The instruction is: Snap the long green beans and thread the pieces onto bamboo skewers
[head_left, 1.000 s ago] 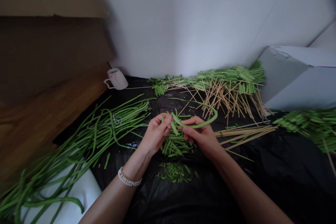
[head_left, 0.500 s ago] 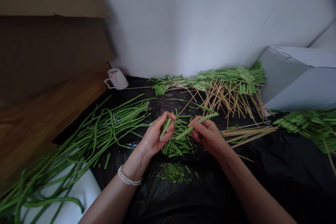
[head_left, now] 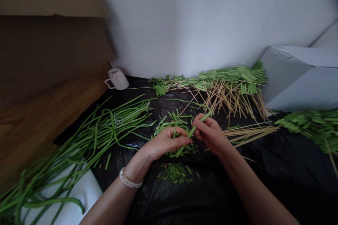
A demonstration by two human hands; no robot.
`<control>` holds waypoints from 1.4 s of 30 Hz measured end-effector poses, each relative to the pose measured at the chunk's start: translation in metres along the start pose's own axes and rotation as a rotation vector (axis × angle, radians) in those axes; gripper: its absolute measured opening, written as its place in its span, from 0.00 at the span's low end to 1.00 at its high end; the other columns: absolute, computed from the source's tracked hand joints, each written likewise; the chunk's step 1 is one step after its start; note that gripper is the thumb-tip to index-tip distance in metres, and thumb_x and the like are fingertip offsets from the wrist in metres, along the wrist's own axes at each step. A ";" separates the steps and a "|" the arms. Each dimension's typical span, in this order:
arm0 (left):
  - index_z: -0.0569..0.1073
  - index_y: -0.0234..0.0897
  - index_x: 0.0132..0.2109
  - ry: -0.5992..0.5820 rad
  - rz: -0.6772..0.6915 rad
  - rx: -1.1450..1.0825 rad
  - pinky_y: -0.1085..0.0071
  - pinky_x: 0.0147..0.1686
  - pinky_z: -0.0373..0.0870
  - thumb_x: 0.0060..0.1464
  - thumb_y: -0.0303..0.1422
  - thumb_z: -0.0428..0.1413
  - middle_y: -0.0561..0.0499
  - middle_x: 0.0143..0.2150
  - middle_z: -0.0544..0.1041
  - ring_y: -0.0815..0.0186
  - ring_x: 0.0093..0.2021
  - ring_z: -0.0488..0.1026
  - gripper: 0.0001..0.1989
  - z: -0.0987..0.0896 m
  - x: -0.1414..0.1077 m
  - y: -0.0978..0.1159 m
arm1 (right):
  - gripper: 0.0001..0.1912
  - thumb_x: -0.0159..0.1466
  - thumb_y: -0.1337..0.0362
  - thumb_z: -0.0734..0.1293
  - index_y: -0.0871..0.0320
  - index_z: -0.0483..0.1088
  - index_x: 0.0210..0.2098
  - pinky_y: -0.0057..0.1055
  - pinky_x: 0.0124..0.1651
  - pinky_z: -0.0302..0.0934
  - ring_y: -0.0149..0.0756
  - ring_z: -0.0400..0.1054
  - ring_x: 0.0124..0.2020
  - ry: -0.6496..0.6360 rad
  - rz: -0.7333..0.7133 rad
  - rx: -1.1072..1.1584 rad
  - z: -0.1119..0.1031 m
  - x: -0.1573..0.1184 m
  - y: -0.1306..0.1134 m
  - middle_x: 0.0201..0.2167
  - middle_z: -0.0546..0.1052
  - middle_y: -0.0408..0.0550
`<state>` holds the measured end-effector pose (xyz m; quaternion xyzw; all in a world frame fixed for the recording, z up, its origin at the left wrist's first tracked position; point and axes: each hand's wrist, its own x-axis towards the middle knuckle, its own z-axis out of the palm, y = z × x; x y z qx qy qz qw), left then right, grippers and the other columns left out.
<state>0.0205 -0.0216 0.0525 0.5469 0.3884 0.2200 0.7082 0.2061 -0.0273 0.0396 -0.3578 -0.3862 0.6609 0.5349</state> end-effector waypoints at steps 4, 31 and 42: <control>0.70 0.35 0.34 0.102 0.073 -0.093 0.77 0.17 0.39 0.48 0.43 0.64 0.61 0.19 0.58 0.78 0.17 0.48 0.17 0.002 0.001 0.001 | 0.14 0.55 0.55 0.74 0.57 0.70 0.29 0.20 0.20 0.52 0.23 0.61 0.18 0.007 -0.023 -0.009 0.001 -0.001 0.000 0.19 0.72 0.39; 0.69 0.34 0.34 0.040 0.082 -0.259 0.79 0.15 0.43 0.50 0.42 0.63 0.55 0.23 0.69 0.80 0.16 0.54 0.16 0.003 0.005 0.000 | 0.12 0.55 0.56 0.75 0.58 0.74 0.30 0.23 0.20 0.48 0.23 0.55 0.17 -0.091 -0.014 -0.089 0.006 -0.002 0.013 0.17 0.67 0.37; 0.75 0.34 0.33 -0.054 0.087 -0.043 0.77 0.17 0.48 0.55 0.47 0.57 0.54 0.23 0.68 0.76 0.19 0.56 0.18 0.004 0.000 -0.002 | 0.16 0.55 0.53 0.74 0.58 0.68 0.27 0.22 0.21 0.50 0.23 0.58 0.17 -0.049 0.058 0.075 0.002 -0.002 0.002 0.17 0.68 0.37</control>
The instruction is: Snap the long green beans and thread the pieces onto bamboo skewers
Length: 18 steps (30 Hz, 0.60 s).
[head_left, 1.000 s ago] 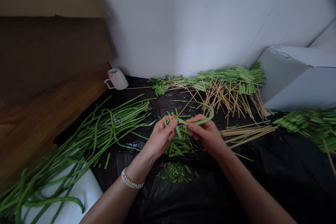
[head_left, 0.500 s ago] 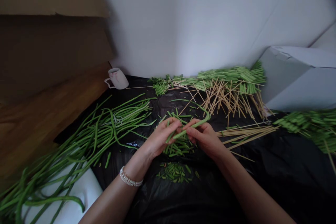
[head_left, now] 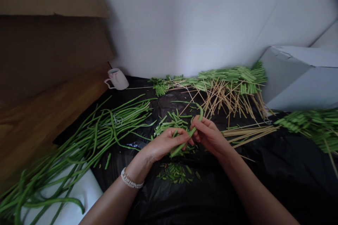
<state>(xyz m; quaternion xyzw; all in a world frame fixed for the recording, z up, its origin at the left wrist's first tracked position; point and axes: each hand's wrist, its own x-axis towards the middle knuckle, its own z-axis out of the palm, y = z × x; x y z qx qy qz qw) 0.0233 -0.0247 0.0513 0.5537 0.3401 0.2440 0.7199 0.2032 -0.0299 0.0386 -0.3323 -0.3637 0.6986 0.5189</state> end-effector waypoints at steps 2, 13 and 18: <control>0.75 0.34 0.32 0.007 -0.012 0.025 0.77 0.16 0.47 0.55 0.45 0.59 0.55 0.23 0.68 0.76 0.18 0.56 0.16 0.000 0.001 0.000 | 0.16 0.56 0.54 0.74 0.57 0.68 0.27 0.21 0.20 0.51 0.23 0.59 0.17 -0.009 -0.010 -0.033 0.001 -0.001 0.001 0.18 0.69 0.37; 0.70 0.33 0.29 0.410 0.156 -0.316 0.80 0.17 0.49 0.43 0.45 0.67 0.57 0.22 0.69 0.79 0.17 0.56 0.20 0.007 0.010 -0.003 | 0.10 0.54 0.58 0.75 0.54 0.77 0.34 0.24 0.20 0.52 0.27 0.64 0.22 0.049 -0.182 -0.093 0.002 0.001 0.001 0.28 0.79 0.45; 0.69 0.33 0.29 0.497 0.224 -0.371 0.80 0.18 0.51 0.44 0.45 0.67 0.58 0.21 0.68 0.80 0.16 0.56 0.20 0.010 0.014 -0.005 | 0.09 0.54 0.60 0.75 0.52 0.79 0.36 0.24 0.22 0.54 0.27 0.65 0.23 0.062 -0.224 -0.143 0.006 0.002 0.011 0.31 0.81 0.45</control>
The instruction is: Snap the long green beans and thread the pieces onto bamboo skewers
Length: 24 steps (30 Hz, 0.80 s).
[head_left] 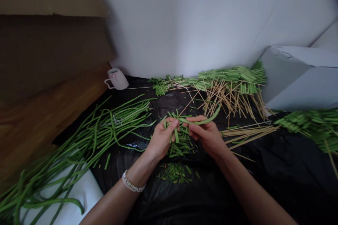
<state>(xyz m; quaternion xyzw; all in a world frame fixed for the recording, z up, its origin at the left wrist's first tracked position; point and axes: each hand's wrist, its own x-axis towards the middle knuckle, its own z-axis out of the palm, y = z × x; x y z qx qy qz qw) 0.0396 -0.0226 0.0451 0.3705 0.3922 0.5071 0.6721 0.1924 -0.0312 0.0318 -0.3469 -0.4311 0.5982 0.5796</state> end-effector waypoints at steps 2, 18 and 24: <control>0.69 0.34 0.30 0.020 0.015 -0.042 0.80 0.18 0.52 0.45 0.45 0.66 0.60 0.17 0.65 0.79 0.16 0.55 0.20 0.000 0.000 0.001 | 0.09 0.54 0.61 0.76 0.52 0.79 0.36 0.25 0.23 0.55 0.28 0.66 0.24 -0.023 0.003 -0.061 0.004 -0.002 0.002 0.32 0.81 0.45; 0.67 0.34 0.30 0.159 0.137 -0.059 0.81 0.20 0.55 0.49 0.44 0.64 0.60 0.16 0.64 0.78 0.17 0.57 0.19 -0.004 0.006 0.006 | 0.07 0.59 0.60 0.71 0.56 0.75 0.35 0.26 0.26 0.57 0.29 0.65 0.23 -0.093 -0.089 -0.462 0.010 -0.007 0.001 0.24 0.74 0.41; 0.68 0.34 0.32 0.157 0.198 0.017 0.81 0.21 0.55 0.51 0.43 0.63 0.60 0.18 0.66 0.78 0.17 0.58 0.17 -0.005 0.006 0.002 | 0.04 0.63 0.63 0.67 0.56 0.74 0.34 0.27 0.33 0.60 0.31 0.68 0.28 -0.131 -0.217 -0.673 0.014 -0.011 0.003 0.26 0.76 0.41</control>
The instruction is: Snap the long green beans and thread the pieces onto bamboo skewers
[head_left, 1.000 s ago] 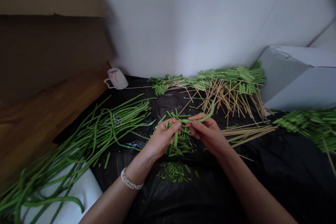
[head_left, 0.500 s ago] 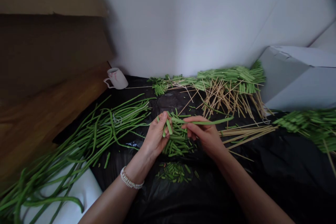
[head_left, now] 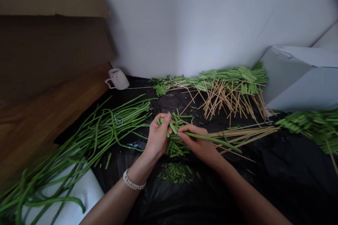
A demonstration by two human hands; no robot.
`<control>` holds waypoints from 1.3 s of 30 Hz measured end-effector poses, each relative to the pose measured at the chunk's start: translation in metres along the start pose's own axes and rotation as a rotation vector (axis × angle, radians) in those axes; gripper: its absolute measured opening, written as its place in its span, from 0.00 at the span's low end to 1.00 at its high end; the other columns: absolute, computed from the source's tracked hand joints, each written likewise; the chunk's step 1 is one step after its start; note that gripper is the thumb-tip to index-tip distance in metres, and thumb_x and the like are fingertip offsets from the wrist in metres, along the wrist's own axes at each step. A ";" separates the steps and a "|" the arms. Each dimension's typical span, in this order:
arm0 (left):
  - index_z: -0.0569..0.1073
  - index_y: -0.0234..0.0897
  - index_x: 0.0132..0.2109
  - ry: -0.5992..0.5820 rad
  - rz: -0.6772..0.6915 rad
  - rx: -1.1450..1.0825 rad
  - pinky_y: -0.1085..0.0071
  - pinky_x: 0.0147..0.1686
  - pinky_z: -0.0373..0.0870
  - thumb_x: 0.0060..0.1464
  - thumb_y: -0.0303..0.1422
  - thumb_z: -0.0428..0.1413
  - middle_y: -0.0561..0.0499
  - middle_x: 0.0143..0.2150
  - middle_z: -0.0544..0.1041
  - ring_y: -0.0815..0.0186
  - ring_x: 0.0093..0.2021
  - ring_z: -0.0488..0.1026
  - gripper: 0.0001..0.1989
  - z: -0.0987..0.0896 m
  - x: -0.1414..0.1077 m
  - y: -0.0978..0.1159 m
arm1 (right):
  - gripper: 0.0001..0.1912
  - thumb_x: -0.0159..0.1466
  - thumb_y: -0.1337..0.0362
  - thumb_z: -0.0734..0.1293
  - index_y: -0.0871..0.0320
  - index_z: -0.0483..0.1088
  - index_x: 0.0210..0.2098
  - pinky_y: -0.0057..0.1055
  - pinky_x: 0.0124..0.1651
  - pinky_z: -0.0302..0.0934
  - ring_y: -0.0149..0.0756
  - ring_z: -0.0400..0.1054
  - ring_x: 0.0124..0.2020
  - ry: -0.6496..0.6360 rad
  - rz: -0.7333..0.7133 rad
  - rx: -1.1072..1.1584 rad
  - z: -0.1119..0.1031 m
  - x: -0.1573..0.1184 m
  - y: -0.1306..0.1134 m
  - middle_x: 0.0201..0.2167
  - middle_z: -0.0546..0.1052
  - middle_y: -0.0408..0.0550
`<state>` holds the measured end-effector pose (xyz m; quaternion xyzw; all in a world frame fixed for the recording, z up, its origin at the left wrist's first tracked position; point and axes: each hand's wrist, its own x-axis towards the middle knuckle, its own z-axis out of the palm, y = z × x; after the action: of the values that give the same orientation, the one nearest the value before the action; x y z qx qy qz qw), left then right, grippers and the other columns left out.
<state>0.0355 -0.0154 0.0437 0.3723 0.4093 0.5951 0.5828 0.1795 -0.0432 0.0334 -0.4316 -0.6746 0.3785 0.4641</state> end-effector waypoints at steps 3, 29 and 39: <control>0.68 0.34 0.32 -0.040 0.029 0.064 0.80 0.21 0.56 0.53 0.43 0.62 0.58 0.23 0.69 0.78 0.18 0.59 0.17 -0.001 -0.001 -0.003 | 0.05 0.64 0.65 0.64 0.56 0.73 0.33 0.26 0.33 0.60 0.30 0.68 0.27 -0.002 -0.020 -0.050 0.000 0.000 -0.001 0.25 0.75 0.41; 0.71 0.33 0.33 -0.451 -0.377 0.293 0.80 0.14 0.40 0.47 0.43 0.66 0.62 0.17 0.57 0.80 0.15 0.48 0.18 -0.010 -0.003 0.013 | 0.09 0.63 0.58 0.67 0.56 0.67 0.32 0.21 0.17 0.40 0.22 0.49 0.13 -0.122 0.366 0.680 -0.020 0.005 0.005 0.11 0.64 0.33; 0.74 0.34 0.30 -0.644 -0.490 0.339 0.76 0.15 0.40 0.53 0.43 0.59 0.60 0.16 0.57 0.77 0.15 0.48 0.15 -0.013 -0.002 0.026 | 0.12 0.58 0.57 0.71 0.57 0.66 0.30 0.21 0.18 0.48 0.22 0.56 0.15 0.008 0.311 0.835 -0.027 0.010 0.006 0.17 0.71 0.37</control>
<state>0.0137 -0.0177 0.0623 0.5211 0.3747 0.2171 0.7354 0.2049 -0.0289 0.0383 -0.3051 -0.3893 0.6820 0.5387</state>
